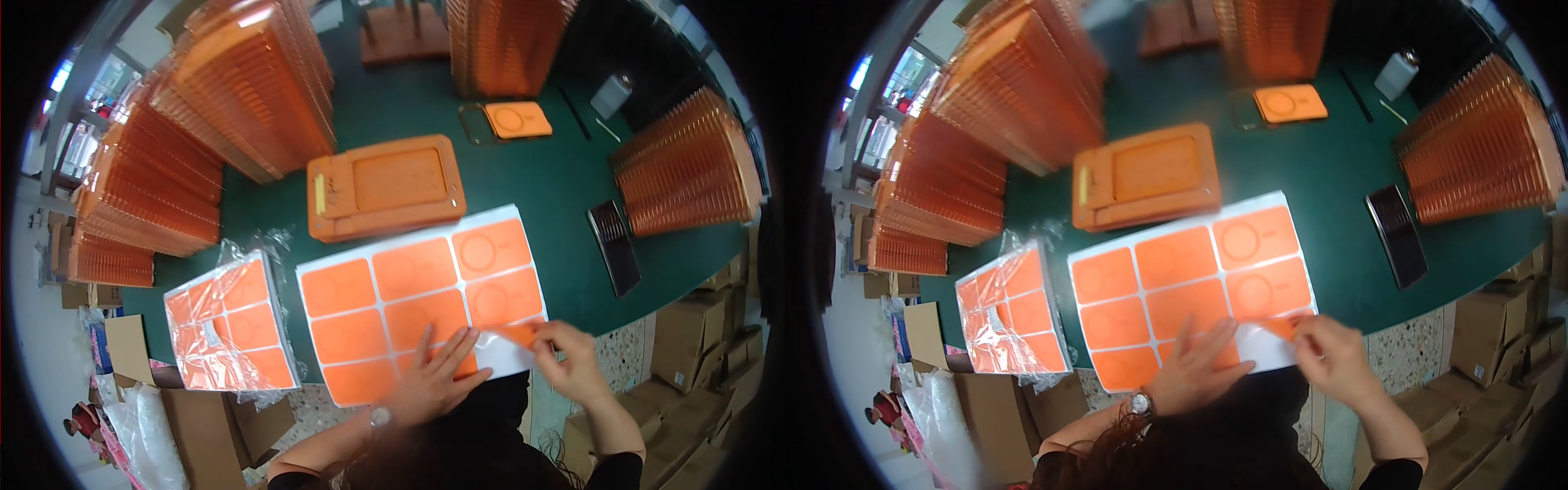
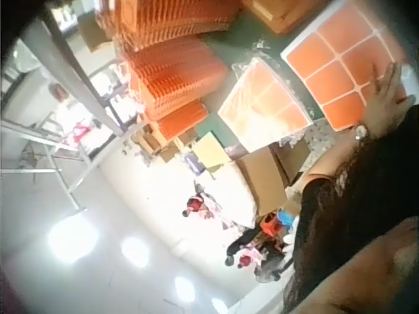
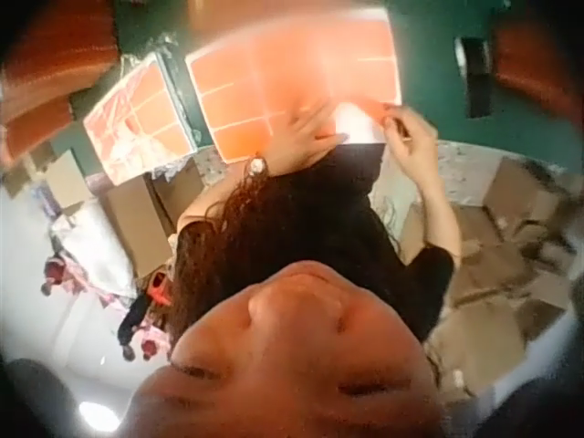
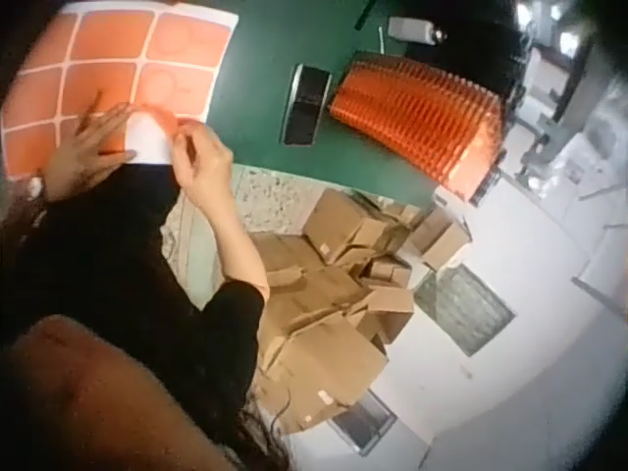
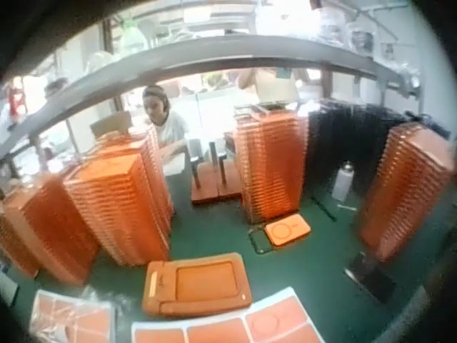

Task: The recorder applies orange stickers to orange phone cases using a jig for alignment and then stacks the finished cases.

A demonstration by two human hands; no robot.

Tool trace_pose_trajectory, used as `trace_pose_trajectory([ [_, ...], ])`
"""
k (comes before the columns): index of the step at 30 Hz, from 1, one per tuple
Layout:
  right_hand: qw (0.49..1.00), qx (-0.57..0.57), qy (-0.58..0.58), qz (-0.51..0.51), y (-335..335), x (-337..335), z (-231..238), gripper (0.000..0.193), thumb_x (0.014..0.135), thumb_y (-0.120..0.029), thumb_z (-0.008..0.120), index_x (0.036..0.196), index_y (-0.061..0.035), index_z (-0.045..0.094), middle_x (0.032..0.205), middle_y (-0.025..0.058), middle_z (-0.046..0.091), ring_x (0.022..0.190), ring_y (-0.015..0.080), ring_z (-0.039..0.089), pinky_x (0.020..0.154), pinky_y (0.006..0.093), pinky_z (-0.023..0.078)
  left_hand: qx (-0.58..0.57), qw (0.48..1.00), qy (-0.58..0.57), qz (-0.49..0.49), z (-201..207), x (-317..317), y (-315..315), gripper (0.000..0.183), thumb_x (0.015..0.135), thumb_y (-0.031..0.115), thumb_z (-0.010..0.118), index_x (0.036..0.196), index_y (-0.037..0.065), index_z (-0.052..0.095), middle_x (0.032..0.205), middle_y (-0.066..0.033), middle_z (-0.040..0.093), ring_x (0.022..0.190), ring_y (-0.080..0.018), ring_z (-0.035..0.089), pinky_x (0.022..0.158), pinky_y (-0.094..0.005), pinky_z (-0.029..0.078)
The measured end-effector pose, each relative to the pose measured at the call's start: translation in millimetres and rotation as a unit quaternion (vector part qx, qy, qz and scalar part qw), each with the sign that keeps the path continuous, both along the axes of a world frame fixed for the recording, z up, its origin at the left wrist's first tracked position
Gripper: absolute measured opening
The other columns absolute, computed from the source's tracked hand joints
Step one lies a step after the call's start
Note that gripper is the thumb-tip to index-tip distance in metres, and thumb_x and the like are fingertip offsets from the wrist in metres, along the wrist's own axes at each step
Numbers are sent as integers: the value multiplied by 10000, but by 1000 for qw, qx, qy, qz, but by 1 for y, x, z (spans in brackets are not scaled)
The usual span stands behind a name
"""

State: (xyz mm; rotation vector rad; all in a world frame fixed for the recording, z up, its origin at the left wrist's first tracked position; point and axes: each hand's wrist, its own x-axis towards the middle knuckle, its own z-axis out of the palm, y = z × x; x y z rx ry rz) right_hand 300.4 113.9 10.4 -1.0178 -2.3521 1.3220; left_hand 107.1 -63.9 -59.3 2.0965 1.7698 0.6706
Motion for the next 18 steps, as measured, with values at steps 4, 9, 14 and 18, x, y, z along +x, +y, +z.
trace_pose_trajectory([
  [4, 994, 104, 29, 26, 74, -44, 57, 70, 878, -35, 639, 924, 18, 646, 903, 141, 704, 787, 258, 698, 725, 327, 540, -54, 997, -56, 0, 4, -1, -1, 390, 942, 254, 671, 1331, 243, 644, 1584, -210, 352, 1474, -347, 383, 1188, -696, 148],
  [9, 939, 283, 11, 194, 126, -182, 98, 82, 864, -94, 658, 879, -18, 634, 919, 103, 652, 941, 304, 616, 839, 394, 504, -91, 973, -208, -31, 10, -30, -3, 307, 955, 184, 665, 1256, 121, 668, 1500, -143, 520, 1402, -309, 485, 1170, -594, 322],
  [14, 919, 306, -45, 243, 143, -290, 64, 84, 841, -117, 662, 814, -44, 631, 861, 103, 623, 972, 299, 581, 832, 408, 497, 53, 964, -154, 212, 89, -152, 3, 221, 901, -5, 665, 1116, 41, 698, 1170, -146, 730, 1040, -306, 713, 877, -392, 573],
  [18, 905, 313, -103, 268, 133, -315, 40, 69, 835, -110, 663, 803, -49, 652, 876, 107, 637, 975, 289, 585, 841, 411, 485, 251, 867, 9, 430, 151, -258, 8, 197, 977, 14, 612, 1151, -5, 703, 1133, -124, 743, 1061, -215, 691, 917, -340, 541],
])
